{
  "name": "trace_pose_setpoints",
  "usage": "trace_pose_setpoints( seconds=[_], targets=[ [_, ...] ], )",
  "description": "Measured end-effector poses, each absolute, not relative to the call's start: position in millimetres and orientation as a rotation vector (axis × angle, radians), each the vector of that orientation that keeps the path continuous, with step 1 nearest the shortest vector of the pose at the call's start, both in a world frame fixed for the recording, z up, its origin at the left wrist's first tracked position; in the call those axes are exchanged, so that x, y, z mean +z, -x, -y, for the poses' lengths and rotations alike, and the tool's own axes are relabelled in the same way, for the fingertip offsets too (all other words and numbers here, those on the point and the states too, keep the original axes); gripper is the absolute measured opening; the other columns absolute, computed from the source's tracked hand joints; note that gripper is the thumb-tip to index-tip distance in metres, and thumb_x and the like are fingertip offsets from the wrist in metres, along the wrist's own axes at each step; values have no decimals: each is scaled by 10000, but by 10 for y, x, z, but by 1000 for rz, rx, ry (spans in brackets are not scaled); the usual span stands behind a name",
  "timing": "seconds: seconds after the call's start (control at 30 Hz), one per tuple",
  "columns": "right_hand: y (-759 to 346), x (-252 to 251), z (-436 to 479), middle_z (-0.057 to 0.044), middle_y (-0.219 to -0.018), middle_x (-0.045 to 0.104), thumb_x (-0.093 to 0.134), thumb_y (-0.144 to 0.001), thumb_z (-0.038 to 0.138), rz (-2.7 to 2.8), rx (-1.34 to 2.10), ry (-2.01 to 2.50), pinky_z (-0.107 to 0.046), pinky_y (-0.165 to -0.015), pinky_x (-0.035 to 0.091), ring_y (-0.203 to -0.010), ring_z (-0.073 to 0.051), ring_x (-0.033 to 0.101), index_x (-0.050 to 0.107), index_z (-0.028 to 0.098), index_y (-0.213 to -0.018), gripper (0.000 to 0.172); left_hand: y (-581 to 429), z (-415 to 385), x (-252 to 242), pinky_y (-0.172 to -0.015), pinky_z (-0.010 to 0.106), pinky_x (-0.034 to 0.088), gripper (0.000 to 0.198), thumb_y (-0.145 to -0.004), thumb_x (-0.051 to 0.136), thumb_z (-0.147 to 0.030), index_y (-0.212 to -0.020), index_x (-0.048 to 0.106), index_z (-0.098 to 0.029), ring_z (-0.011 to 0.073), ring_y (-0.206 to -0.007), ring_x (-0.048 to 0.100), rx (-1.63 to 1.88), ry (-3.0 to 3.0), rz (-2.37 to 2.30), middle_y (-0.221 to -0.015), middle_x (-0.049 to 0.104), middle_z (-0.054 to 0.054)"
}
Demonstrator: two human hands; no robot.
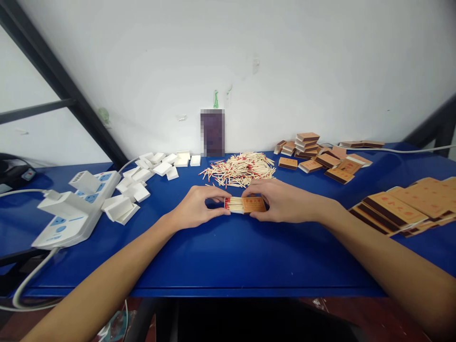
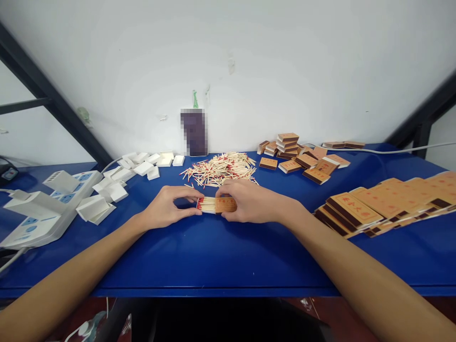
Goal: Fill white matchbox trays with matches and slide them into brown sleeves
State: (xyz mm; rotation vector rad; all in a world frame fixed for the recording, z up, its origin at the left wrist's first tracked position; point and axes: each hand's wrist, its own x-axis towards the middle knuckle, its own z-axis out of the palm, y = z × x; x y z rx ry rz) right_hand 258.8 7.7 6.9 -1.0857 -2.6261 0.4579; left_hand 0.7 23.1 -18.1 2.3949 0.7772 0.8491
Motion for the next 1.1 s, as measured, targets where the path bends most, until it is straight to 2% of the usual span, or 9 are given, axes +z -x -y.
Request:
trace_pose_setpoints(
  seconds=[0.17, 0.4, 0.57, 0.67, 0.9, 1.0, 1.1],
  targets=[
    [-2556, 18, -97, -57, -944, 663, 676, -793, 354, 2616, 450, 1093, -317, -725, 418, -818, -198, 588, 659, 190, -1063, 316, -6, -241, -190, -786, 263, 606, 349, -741, 817, -292, -1041, 720, -144, 140, -784, 706, 848, -2347, -791, -946, 753, 54],
    [-2470, -28, -75, -60, -967, 671, 672, -807, 359, 2560, 452, 1028, -333, -751, 430, -841, -201, 598, 659, 201, -1082, 318, -40, -218, -194, -777, 262, 599, 339, -760, 804, -317, -1045, 713, -156, 147, -787, 711, 857, -2458, -738, -937, 757, 44],
    [-2391, -59, -61, -66, -979, 673, 671, -806, 329, 2509, 471, 1023, -333, -770, 442, -866, -202, 605, 642, 185, -1068, 300, -24, -219, -215, -886, 312, 589, 263, -897, 663, -331, -1110, 701, -181, 191, -988, 718, 859, -2715, -564, -1121, 732, 83],
    [-2391, -36, -63, -55, -955, 671, 666, -804, 318, 2473, 444, 1056, -330, -750, 439, -836, -194, 597, 640, 193, -1051, 278, -6, -234, -221, -920, 342, 588, 278, -911, 643, -333, -1119, 699, -159, 212, -1058, 702, 954, -2833, -533, -1154, 718, 117],
    [-2407, -53, -62, -50, -959, 663, 667, -800, 310, 2434, 397, 1001, -331, -757, 441, -837, -190, 597, 630, 196, -1060, 286, -18, -219, -211, -885, 312, 602, 212, -902, 658, -275, -1033, 721, -121, 188, -985, 722, 1096, -2854, -488, -1081, 736, 126],
    [-2414, -46, -67, -55, -959, 662, 679, -798, 322, 2430, 401, 999, -325, -741, 441, -828, -190, 600, 633, 191, -1076, 311, -18, -209, -209, -866, 310, 604, 203, -899, 662, -273, -1045, 717, -143, 179, -977, 718, 1098, -2813, -517, -1104, 725, 114],
    [-2424, -16, -72, -42, -931, 664, 683, -805, 323, 2415, 448, 1011, -317, -734, 441, -795, -175, 597, 651, 194, -1029, 261, -11, -203, -212, -870, 336, 600, 194, -895, 666, -276, -1040, 714, -157, 188, -1008, 700, 1063, -2784, -547, -1148, 698, 118]
  ],
)
